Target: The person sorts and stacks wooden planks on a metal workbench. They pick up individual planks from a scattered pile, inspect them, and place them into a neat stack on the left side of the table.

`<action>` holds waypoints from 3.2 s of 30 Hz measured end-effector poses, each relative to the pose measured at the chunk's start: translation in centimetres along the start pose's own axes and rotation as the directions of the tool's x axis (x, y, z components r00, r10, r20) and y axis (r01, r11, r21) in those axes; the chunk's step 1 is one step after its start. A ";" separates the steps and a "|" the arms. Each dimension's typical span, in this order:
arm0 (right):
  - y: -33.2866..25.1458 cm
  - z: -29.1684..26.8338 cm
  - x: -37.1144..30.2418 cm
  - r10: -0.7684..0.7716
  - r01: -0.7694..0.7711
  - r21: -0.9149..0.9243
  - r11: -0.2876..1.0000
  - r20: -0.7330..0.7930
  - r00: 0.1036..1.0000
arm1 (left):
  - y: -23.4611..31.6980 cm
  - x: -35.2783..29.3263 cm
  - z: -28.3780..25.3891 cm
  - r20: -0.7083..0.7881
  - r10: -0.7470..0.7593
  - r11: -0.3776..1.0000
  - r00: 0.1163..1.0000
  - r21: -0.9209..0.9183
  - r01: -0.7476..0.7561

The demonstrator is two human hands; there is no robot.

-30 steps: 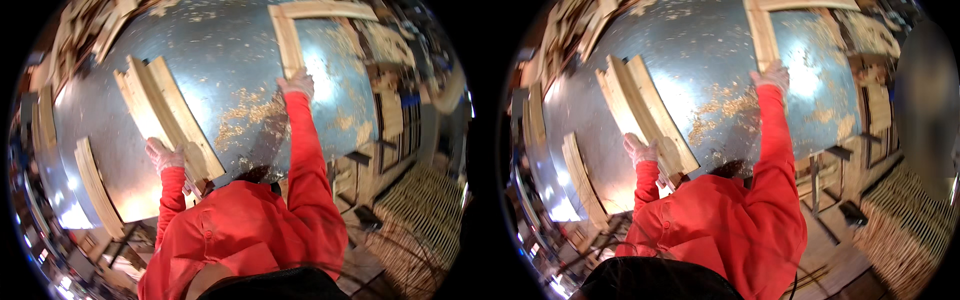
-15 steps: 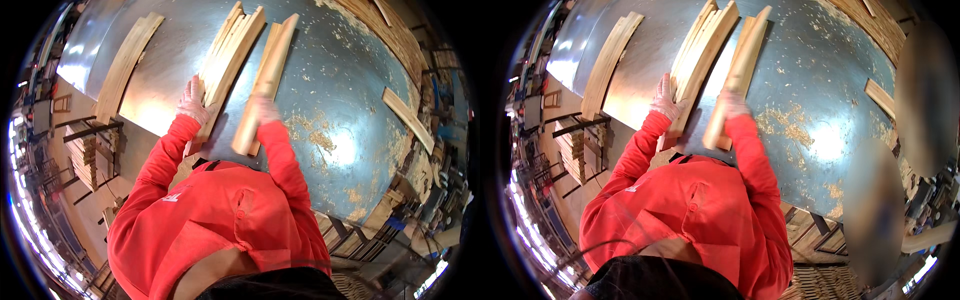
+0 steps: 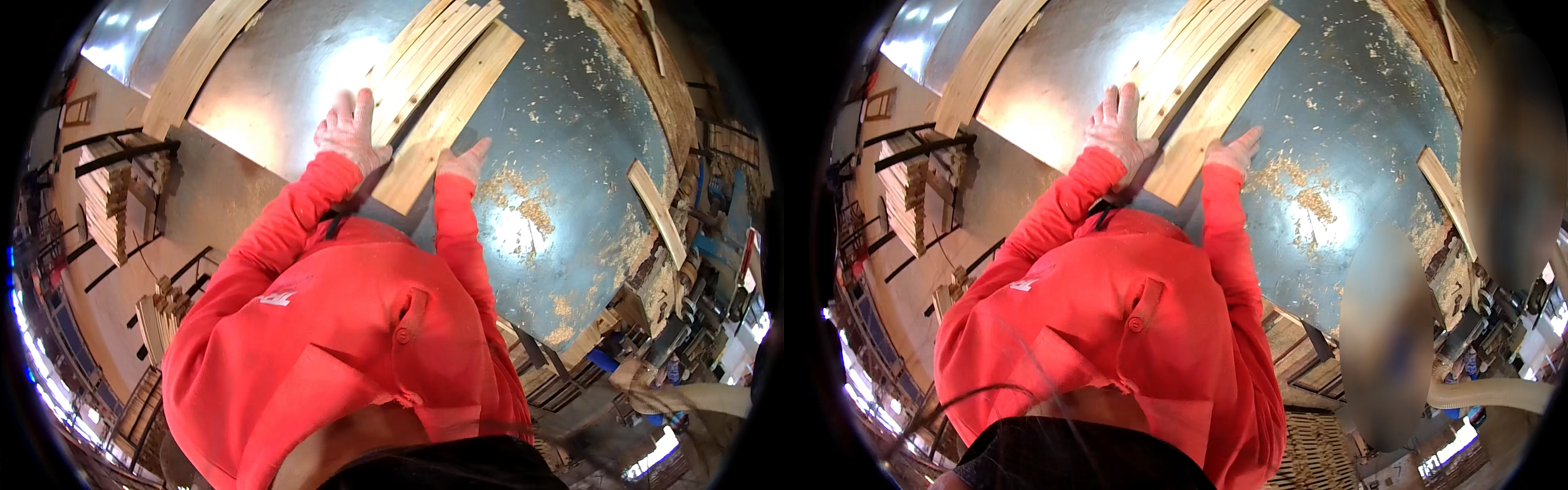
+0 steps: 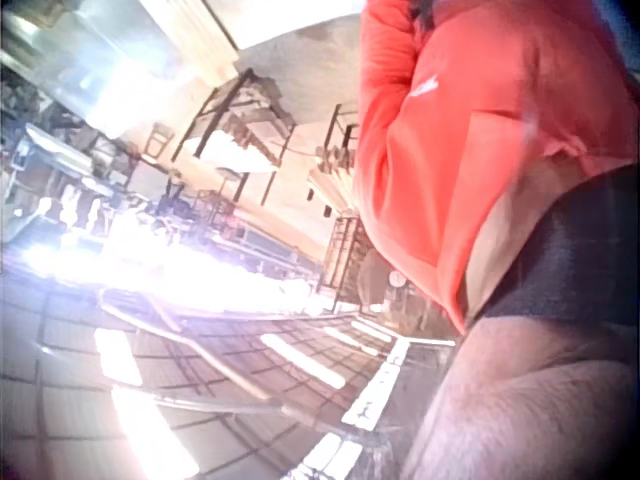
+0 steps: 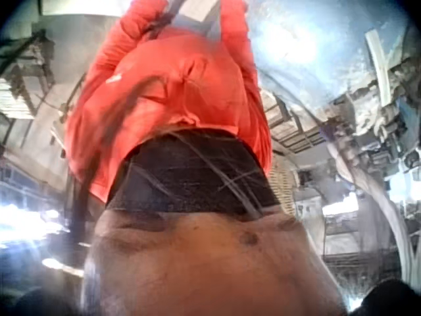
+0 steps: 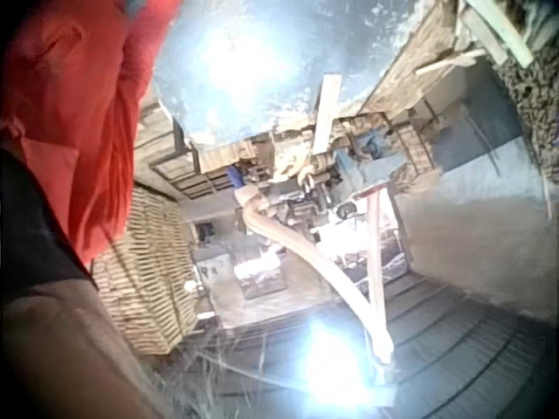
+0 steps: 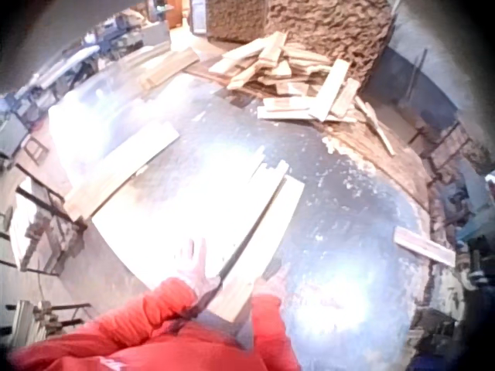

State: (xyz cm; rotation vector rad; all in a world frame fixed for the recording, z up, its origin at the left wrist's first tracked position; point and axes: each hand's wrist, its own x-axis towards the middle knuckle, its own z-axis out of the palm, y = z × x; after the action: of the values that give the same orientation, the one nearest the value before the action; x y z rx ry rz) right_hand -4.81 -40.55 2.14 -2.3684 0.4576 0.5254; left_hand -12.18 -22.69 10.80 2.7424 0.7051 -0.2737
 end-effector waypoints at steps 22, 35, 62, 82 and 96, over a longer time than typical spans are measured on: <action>0.0 -10.0 5.6 -0.437 0.508 -0.487 0.711 0.260 0.861 | -6.8 -0.1 1.7 -0.163 0.251 0.967 0.954 0.096 -0.238; -0.4 -26.8 32.9 -0.529 0.346 -0.774 0.531 0.016 0.848 | 4.8 1.5 1.9 -0.254 0.427 0.899 0.868 0.013 -0.439; 8.4 -26.4 27.2 -0.674 0.608 -0.754 -0.250 0.586 0.450 | 20.1 4.8 8.9 0.144 0.248 0.903 0.958 -0.393 -0.175; 6.1 -38.4 26.7 -0.281 0.537 -0.794 -0.286 0.605 0.745 | 18.0 5.1 16.8 0.023 0.235 0.936 0.972 -0.276 -0.220; 10.6 -33.7 29.2 -0.630 0.167 -0.860 0.482 -0.208 0.748 | 23.1 3.6 13.2 0.316 0.159 0.832 0.935 -0.553 0.046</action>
State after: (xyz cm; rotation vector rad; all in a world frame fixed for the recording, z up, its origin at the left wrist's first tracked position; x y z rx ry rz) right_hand 23.90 -76.10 6.22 -3.3829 -0.2768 -0.2454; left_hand 0.94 -44.76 2.94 2.0784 0.4998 -0.4507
